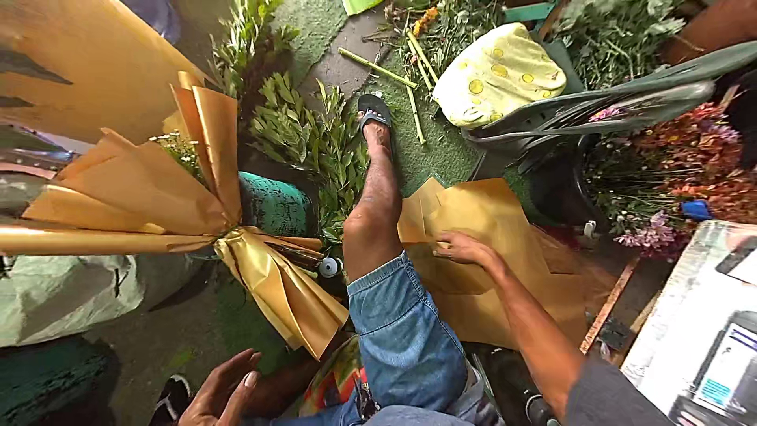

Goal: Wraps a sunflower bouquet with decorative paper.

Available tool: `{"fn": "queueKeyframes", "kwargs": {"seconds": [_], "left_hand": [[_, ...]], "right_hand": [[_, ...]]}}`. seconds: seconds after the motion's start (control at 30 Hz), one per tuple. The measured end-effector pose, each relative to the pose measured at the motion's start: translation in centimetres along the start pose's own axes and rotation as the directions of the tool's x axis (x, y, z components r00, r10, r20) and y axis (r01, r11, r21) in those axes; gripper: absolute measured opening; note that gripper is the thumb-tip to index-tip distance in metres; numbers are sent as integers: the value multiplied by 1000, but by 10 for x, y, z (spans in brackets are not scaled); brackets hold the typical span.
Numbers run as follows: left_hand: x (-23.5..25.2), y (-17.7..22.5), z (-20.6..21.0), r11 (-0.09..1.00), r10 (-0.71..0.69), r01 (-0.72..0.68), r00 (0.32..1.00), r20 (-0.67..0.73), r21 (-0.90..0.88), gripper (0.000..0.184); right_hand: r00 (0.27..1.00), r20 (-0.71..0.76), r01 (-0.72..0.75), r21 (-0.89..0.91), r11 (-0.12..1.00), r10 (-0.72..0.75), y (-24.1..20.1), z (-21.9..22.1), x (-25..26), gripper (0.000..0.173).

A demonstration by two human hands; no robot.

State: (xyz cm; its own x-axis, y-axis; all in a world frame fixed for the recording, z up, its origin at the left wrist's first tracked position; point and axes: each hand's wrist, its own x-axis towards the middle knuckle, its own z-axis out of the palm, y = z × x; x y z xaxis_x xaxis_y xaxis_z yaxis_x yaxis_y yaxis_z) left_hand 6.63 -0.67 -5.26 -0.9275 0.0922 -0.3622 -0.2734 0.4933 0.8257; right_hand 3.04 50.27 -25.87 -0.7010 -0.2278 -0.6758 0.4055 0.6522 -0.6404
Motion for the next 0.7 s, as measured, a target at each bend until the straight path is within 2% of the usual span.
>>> {"fn": "queueKeyframes", "kwargs": {"seconds": [0.07,0.13,0.2,0.27,0.33,0.4,0.47,0.53,0.63,0.7], "left_hand": [[-3,20,13,996,80,-78,995,65,-35,40],[-4,46,38,979,203,-196,970,136,-62,41],[-8,69,71,942,332,-311,914,232,-122,38],[-16,85,101,897,442,-404,830,342,-179,40],[-31,96,122,859,512,-454,756,407,-237,54],[-51,102,131,837,547,-464,736,400,-291,84],[-70,101,128,838,537,-447,778,325,-313,111],[-83,98,116,860,472,-401,860,193,-316,120],[-91,80,83,910,282,-265,959,9,-320,129],[-91,56,61,911,169,-164,985,-20,-377,134]], "right_hand": [[984,-158,108,159,981,-83,-31,-17,-63,38],[948,-314,141,276,951,-49,-77,-23,-119,35],[902,-430,151,362,920,21,-126,-21,-158,33],[880,-475,206,408,889,14,-166,-14,-180,34],[879,-475,310,502,807,-43,-198,-3,-191,32],[899,-432,368,649,666,-75,-227,13,-195,27],[927,-371,337,779,529,-43,-256,34,-193,24],[944,-329,286,827,485,5,-286,56,-187,26],[963,-270,247,861,444,-12,-321,94,-173,49],[970,-237,241,884,402,-58,-333,119,-157,66]]}}
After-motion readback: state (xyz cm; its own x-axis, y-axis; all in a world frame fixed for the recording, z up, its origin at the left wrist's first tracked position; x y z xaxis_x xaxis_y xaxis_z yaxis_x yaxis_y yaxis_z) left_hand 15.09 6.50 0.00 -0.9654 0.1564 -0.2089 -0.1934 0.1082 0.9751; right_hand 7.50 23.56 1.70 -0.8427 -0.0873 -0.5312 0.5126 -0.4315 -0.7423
